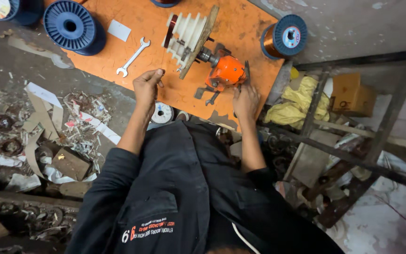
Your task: The person winds copper wire onto a white plastic bobbin mounted on a motorized winding machine. They use a wrench to tighten the bobbin, guide the wire by hand, and cut the wire with scissors after winding.
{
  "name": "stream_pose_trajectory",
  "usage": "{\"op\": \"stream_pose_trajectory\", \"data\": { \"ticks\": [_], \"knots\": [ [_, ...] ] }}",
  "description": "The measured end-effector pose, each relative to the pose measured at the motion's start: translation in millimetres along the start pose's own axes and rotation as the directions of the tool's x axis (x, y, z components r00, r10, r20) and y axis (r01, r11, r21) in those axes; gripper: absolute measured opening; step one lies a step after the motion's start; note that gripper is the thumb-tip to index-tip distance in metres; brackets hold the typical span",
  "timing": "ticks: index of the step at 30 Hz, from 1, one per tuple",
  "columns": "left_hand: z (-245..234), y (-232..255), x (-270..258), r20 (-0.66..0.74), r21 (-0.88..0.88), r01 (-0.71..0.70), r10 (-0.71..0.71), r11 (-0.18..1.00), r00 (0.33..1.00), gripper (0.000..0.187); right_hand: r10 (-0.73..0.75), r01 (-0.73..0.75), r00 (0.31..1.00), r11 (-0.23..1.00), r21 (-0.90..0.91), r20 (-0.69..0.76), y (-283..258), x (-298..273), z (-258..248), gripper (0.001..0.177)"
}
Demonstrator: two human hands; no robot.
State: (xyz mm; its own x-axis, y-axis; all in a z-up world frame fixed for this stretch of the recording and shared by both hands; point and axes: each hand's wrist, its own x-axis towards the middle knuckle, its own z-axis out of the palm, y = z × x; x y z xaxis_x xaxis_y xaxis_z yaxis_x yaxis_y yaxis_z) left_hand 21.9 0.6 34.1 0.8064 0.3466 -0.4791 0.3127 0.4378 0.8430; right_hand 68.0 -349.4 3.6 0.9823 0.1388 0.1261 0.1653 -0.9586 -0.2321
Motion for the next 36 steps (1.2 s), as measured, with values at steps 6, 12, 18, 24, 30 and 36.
{"op": "stream_pose_trajectory", "data": {
  "ticks": [6,12,18,24,30,36],
  "knots": [
    [-1.6,-3.2,-4.4,-0.031,0.019,0.003,-0.002,1.0,1.0,0.025,-0.396,0.229,0.871,0.851,0.472,0.291,34.7,58.8,-61.1,0.049],
    [-4.8,-15.9,-11.4,-0.033,0.017,0.012,-0.012,1.0,0.999,0.027,-0.369,0.265,0.925,0.804,0.532,0.096,-67.5,172.8,-126.3,0.027],
    [-30.5,-38.7,-17.3,-0.025,0.064,0.054,-0.052,0.996,0.998,0.029,-0.923,0.536,0.379,0.269,0.8,0.057,-191.6,234.9,-129.7,0.041],
    [-80.1,-80.2,-5.8,0.082,0.126,0.089,-0.1,0.988,0.992,0.03,-0.916,0.735,0.401,0.34,0.587,0.028,-221.2,226.0,-152.5,0.018],
    [-105.9,-50.4,-12.1,0.007,0.473,-0.002,-0.002,0.881,1.0,0.029,-0.949,0.922,0.31,0.316,0.224,0.06,-250.7,201.6,-185.5,0.023],
    [-93.8,45.2,2.5,0.01,0.671,-0.146,0.188,0.727,0.982,0.021,-0.908,0.903,0.41,0.417,0.105,0.088,-273.4,179.4,-197.2,0.016]
  ]
}}
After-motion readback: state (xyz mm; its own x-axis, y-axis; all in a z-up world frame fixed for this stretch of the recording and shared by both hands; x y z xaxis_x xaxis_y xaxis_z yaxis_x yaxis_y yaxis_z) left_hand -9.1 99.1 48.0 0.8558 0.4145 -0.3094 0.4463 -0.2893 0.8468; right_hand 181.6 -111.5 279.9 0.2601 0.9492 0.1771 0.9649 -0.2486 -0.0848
